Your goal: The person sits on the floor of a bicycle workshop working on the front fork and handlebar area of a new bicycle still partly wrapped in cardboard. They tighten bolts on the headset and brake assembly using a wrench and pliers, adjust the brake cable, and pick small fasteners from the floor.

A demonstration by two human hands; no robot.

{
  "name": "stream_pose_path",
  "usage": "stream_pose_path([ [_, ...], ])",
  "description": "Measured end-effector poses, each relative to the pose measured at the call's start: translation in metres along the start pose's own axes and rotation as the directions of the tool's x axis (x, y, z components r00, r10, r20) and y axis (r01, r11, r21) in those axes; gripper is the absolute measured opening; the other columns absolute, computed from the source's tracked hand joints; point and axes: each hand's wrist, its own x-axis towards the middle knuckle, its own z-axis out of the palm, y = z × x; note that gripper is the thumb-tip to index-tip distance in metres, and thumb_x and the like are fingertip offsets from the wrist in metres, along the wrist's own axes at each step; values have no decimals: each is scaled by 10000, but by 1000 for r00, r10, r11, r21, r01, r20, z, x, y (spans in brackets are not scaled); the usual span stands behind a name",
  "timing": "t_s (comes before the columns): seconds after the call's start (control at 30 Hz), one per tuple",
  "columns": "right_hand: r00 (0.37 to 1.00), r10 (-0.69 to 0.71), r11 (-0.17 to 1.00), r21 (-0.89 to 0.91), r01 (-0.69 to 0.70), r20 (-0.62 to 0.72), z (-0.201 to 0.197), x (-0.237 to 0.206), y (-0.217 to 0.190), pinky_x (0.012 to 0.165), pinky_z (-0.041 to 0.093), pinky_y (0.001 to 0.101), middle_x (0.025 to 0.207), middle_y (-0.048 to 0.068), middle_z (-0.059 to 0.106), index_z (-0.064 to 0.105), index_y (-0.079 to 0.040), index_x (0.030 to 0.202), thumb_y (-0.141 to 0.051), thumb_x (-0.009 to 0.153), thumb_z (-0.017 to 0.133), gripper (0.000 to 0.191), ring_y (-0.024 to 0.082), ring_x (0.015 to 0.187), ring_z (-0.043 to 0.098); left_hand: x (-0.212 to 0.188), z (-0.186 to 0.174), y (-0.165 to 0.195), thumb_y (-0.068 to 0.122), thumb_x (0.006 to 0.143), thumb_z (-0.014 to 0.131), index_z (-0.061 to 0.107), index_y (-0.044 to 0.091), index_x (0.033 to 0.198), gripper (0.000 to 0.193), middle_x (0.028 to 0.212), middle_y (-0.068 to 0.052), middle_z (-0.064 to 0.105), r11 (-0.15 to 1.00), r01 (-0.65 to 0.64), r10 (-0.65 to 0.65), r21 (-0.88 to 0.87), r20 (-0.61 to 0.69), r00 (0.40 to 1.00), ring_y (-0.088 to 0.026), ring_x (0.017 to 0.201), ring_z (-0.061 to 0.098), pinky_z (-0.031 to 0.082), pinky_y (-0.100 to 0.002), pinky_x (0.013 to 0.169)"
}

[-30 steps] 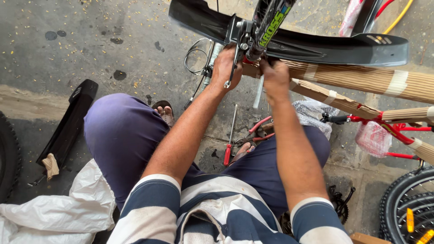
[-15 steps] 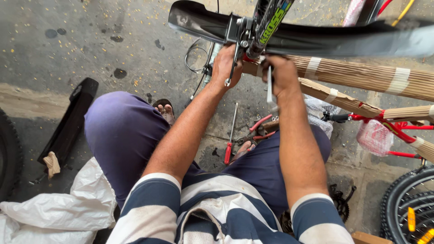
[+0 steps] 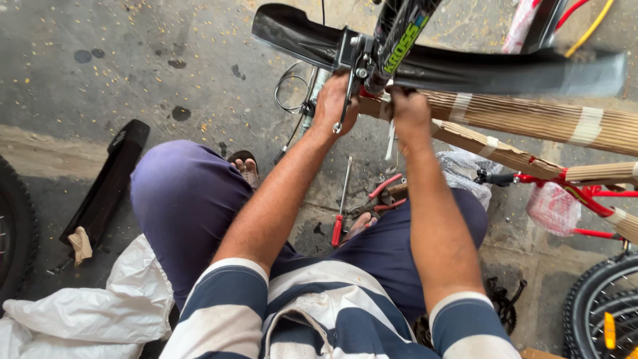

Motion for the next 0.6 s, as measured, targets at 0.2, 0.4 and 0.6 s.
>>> stream_pose_path([
  [0.2, 891, -430, 809, -501, 308, -147, 21, -7, 16, 675, 521, 459, 764, 132, 737, 747, -49, 852, -369, 1043, 561, 416, 312, 695, 696, 0, 2, -4, -17, 747, 500, 626, -11, 943, 234, 1007, -244, 659, 997, -82, 82, 16, -22, 996, -466, 1016, 608, 517, -516, 915],
  [0.4, 947, -300, 828, -524, 199, -115, 26, 0, 26, 670, 521, 468, 746, 138, 728, 747, -62, 865, -389, 1057, 534, 435, 334, 672, 705, 0, 3, -1, -7, 810, 512, 656, -11, 1020, 254, 1036, -245, 672, 999, -48, 48, -4, -29, 998, -460, 1030, 613, 510, -515, 913],
  [0.6, 996, -27, 999, 43, 23, 89, -2, 8, 15, 581, 312, 443, 680, 76, 562, 705, 17, 801, -344, 1128, 669, 489, 205, 588, 421, 0, -2, 6, -22, 798, 510, 651, -16, 1067, 304, 1061, -251, 664, 1000, -8, 8, -19, -10, 1000, -471, 1052, 604, 503, -519, 920],
])
